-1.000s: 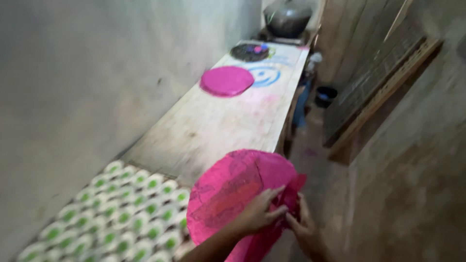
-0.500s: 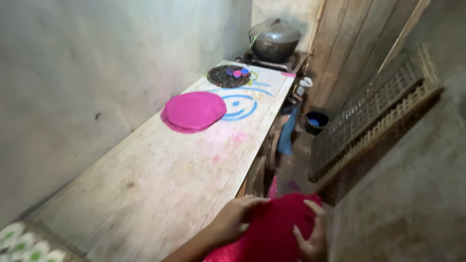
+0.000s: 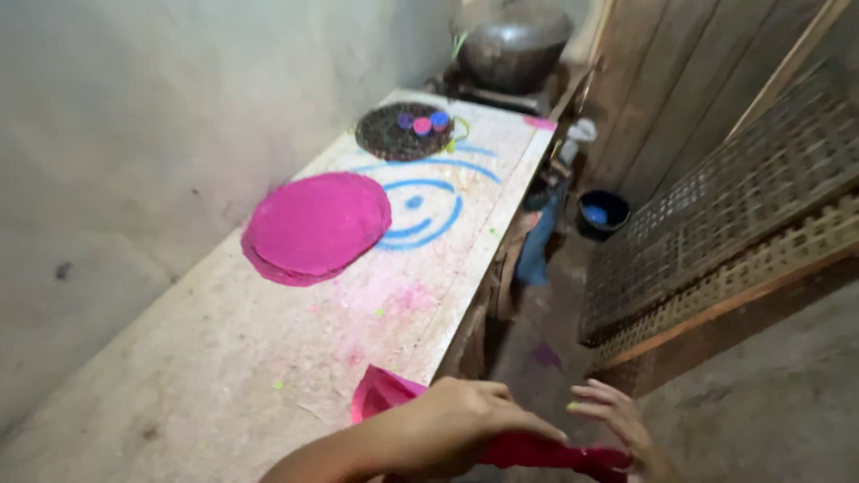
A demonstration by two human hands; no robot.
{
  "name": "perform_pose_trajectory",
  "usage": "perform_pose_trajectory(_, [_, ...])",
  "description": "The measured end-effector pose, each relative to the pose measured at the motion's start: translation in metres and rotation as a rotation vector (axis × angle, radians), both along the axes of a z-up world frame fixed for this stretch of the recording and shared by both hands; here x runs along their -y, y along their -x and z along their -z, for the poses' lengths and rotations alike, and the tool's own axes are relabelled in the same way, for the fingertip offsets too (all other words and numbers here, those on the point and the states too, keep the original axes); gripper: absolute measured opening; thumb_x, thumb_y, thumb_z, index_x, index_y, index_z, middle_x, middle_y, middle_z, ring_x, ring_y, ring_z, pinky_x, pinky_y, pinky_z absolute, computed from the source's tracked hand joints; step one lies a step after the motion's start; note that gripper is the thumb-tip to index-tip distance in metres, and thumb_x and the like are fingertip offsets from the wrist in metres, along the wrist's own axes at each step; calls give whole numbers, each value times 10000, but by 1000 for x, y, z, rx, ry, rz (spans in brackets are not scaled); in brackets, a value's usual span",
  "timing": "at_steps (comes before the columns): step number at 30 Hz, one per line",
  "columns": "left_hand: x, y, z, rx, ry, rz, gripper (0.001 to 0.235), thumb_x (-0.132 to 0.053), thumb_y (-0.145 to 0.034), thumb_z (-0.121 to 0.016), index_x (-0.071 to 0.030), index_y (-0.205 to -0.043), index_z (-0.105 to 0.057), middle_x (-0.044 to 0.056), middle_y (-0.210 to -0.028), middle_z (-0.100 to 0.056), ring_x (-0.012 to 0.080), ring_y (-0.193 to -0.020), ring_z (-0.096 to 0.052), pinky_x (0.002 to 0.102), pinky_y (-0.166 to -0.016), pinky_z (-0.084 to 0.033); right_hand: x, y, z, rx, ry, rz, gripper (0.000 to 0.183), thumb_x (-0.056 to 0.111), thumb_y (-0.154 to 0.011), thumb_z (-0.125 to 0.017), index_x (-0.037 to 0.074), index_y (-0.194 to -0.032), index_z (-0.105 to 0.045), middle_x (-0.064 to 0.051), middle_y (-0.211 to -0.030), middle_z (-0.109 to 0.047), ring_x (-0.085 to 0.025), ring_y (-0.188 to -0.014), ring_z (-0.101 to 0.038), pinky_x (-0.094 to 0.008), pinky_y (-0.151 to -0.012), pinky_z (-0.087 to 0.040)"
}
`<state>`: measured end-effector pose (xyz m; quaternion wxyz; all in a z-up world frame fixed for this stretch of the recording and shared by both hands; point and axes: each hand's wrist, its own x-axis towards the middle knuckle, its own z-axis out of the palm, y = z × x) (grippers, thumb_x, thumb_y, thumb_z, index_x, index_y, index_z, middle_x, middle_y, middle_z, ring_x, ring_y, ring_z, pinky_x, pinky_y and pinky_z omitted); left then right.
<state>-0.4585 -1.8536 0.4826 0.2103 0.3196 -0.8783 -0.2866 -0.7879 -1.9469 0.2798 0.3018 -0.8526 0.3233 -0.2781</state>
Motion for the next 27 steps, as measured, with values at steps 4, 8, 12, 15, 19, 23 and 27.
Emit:
perform_pose_trajectory(4, [48,-12,20,-238,-192,-245,502,-41,-811,-747,-152,-1300,-721,90,-1100,-739,239,-960,-706,343,-853,-564,95,2,50,111,-373,-197,367,135,-812,-835,78,-1165,-751,-133,-1394,-624,-316,-1334,-575,-453,-1110,-470])
perform_pose_trajectory(8, [94,-12,63,-629,-112,-634,573,162,-731,-598,-36,-1253,-727,134,-1169,-752,248,-1108,-729,346,-970,-537,222,-15,75,110,-642,-338,553,74,-828,-816,33,-1354,-648,-104,-1405,-668,-241,-1312,-597,-403,-1123,-437])
perform_pose_trajectory(12, [141,-6,105,-914,-138,-1261,506,213,-778,-528,31,-1215,-709,135,-1179,-725,213,-1121,-684,325,-943,-543,317,-42,95,81,-1002,-504,736,104,-812,-831,73,-1463,-489,-51,-1438,-583,-226,-1281,-567,-436,-1082,-459])
perform_pose_trajectory(15, [171,-12,132,-951,115,-1509,458,171,-850,-545,27,-1272,-650,118,-1218,-700,194,-1155,-660,314,-1005,-519,365,-78,113,104,-1303,-537,706,138,-822,-812,32,-1453,-515,-122,-1370,-653,-263,-1197,-631,-478,-1020,-493])
perform_pose_trajectory(19, [190,-42,175,-1286,198,-1699,413,106,-898,-578,11,-1299,-605,107,-1274,-671,191,-1189,-638,333,-1060,-502,395,-133,130,241,-1554,-586,649,168,-805,-788,29,-1393,-552,-128,-1369,-665,-246,-1230,-652,-439,-1060,-504])
perform_pose_trajectory(23, [189,-78,247,-1369,166,-1982,439,88,-872,-617,-15,-1299,-619,104,-1263,-686,193,-1157,-644,341,-1026,-509,394,-186,148,28,-1576,-527,592,137,-823,-777,34,-1360,-551,-141,-1300,-703,-258,-1170,-696,-420,-1039,-562])
perform_pose_trajectory(27, [195,-143,288,-1164,-107,-1988,432,63,-873,-643,-14,-1297,-665,120,-1200,-743,222,-1117,-683,365,-1003,-530,442,-260,125,7,-1369,-459,569,121,-854,-720,37,-1394,-561,-157,-1227,-734,-265,-1056,-718,-426,-938,-580])
